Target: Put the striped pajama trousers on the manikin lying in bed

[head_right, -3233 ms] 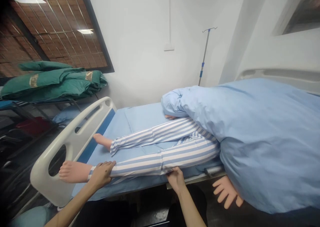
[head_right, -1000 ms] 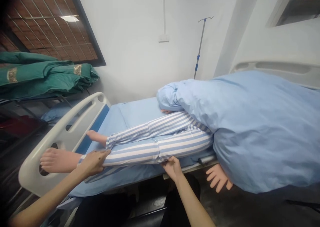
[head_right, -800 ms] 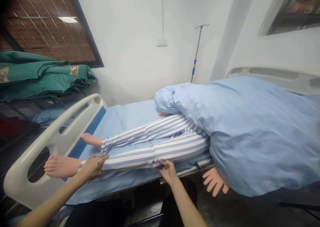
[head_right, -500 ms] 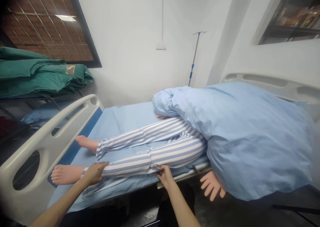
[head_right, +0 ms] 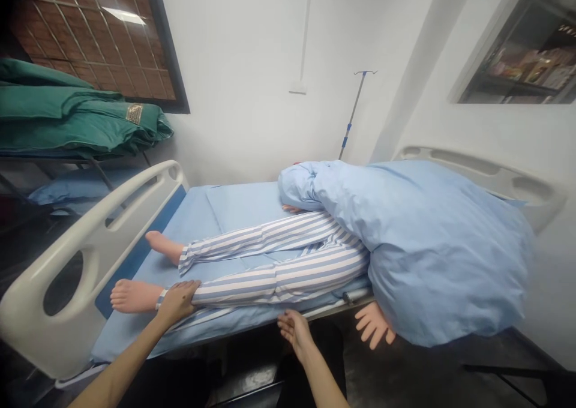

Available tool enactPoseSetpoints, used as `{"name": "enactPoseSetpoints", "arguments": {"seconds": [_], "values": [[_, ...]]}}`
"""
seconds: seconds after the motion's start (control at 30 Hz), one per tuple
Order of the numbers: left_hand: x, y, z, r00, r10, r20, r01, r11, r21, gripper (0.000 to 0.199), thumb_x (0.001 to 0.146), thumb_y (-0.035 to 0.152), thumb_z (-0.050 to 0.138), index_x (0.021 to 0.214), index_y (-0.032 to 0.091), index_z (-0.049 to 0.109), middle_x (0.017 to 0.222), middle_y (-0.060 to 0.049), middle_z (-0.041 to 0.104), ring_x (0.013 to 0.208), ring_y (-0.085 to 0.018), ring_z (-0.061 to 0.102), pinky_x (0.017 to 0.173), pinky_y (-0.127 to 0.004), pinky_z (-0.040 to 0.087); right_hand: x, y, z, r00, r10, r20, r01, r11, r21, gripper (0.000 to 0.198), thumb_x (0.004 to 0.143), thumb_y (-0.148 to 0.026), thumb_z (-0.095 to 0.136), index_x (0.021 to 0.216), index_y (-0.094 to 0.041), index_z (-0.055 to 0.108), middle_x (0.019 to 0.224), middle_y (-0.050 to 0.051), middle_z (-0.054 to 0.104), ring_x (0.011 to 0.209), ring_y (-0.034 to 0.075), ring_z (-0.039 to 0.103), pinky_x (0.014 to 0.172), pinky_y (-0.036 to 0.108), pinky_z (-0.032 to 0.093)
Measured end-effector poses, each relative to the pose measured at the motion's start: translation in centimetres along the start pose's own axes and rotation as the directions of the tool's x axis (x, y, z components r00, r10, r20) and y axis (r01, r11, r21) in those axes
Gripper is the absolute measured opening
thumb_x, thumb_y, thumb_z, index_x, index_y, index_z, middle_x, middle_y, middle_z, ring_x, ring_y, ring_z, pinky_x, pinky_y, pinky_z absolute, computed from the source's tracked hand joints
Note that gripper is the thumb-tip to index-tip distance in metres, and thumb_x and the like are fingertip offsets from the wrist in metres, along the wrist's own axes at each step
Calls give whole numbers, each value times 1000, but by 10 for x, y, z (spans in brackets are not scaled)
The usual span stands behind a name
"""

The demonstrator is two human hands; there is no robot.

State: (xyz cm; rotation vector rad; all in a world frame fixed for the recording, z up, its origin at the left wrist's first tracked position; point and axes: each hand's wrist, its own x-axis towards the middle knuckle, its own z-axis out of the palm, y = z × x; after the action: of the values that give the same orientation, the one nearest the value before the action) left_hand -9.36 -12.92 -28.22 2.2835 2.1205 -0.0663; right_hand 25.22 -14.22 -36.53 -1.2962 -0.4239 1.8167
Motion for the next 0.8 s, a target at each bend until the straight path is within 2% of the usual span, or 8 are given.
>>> {"name": "enactPoseSetpoints", "arguments": {"seconds": [0.13, 0.23, 0.37, 0.5, 0.57, 0.67, 0.73, 0.8], "values": [[-9, 0, 3, 998, -11, -67, 8, 999, -43, 41, 61, 19, 48, 102, 19, 47, 101, -8, 54, 96, -22, 45, 83, -33, 27, -32, 66, -13, 992, 111, -54, -116, 989, -96, 26, 59, -33, 55, 80, -19, 51, 75, 6, 63, 62, 14, 60, 51, 22, 41], [-13, 1, 4, 995, -19, -103, 14, 998, -54, 39, 62, 19, 47, 101, 18, 48, 97, -8, 54, 93, -22, 46, 81, -33, 28, -49, 101, -9, 990, 98, -99, -112, 982, -150, 22, 60, -34, 53, 75, -18, 51, 69, 5, 63, 56, 12, 58, 49, 20, 40], [-13, -1, 9, 988, -28, -154, 22, 999, -41, 38, 62, 18, 47, 100, 16, 49, 93, -9, 55, 87, -23, 47, 78, -34, 29, -52, 105, 24, 999, 22, -35, -32, 949, -313, 15, 60, -28, 50, 70, -17, 49, 57, 2, 59, 44, 9, 51, 42, 18, 33], [-13, -3, 15, 985, -41, -168, 28, 997, -78, 36, 61, 13, 46, 98, 15, 50, 92, -10, 54, 87, -23, 47, 77, -35, 29, -42, 79, 86, 981, -118, 157, 183, 842, -508, 11, 64, -26, 47, 68, -16, 48, 54, 1, 57, 44, 10, 50, 41, 19, 30], [-13, -4, 18, 983, -51, -176, 33, 994, -105, 35, 62, 11, 45, 96, 14, 50, 91, -11, 53, 87, -23, 46, 77, -35, 28, -37, 67, 128, 927, -199, 319, 354, 750, -559, 8, 65, -22, 45, 70, -16, 49, 54, -1, 56, 46, 10, 50, 44, 20, 33], [-11, -6, 24, 978, -75, -193, 38, 982, -186, 29, 66, 14, 44, 95, 15, 50, 89, -11, 53, 86, -22, 46, 79, -36, 28, -32, 54, 197, 770, -282, 572, 613, 576, -541, 12, 65, -16, 44, 75, -18, 51, 56, -3, 55, 53, 10, 50, 52, 22, 37], [-8, -7, 30, 971, -128, -202, 52, 936, -347, 22, 70, 16, 42, 89, 16, 53, 85, -9, 54, 86, -22, 45, 80, -37, 28, -29, 51, 239, 677, -334, 656, 726, 448, -521, 14, 65, -14, 45, 76, -18, 52, 63, -2, 56, 58, 10, 51, 56, 22, 38], [-4, -7, 36, 957, -209, -202, 77, 851, -519, 17, 71, 16, 40, 81, 18, 54, 82, -7, 54, 86, -21, 45, 83, -37, 28, -22, 48, 272, 615, -379, 691, 787, 341, -514, 16, 65, -14, 45, 77, -19, 54, 70, -2, 57, 65, 11, 51, 61, 22, 39]]}}
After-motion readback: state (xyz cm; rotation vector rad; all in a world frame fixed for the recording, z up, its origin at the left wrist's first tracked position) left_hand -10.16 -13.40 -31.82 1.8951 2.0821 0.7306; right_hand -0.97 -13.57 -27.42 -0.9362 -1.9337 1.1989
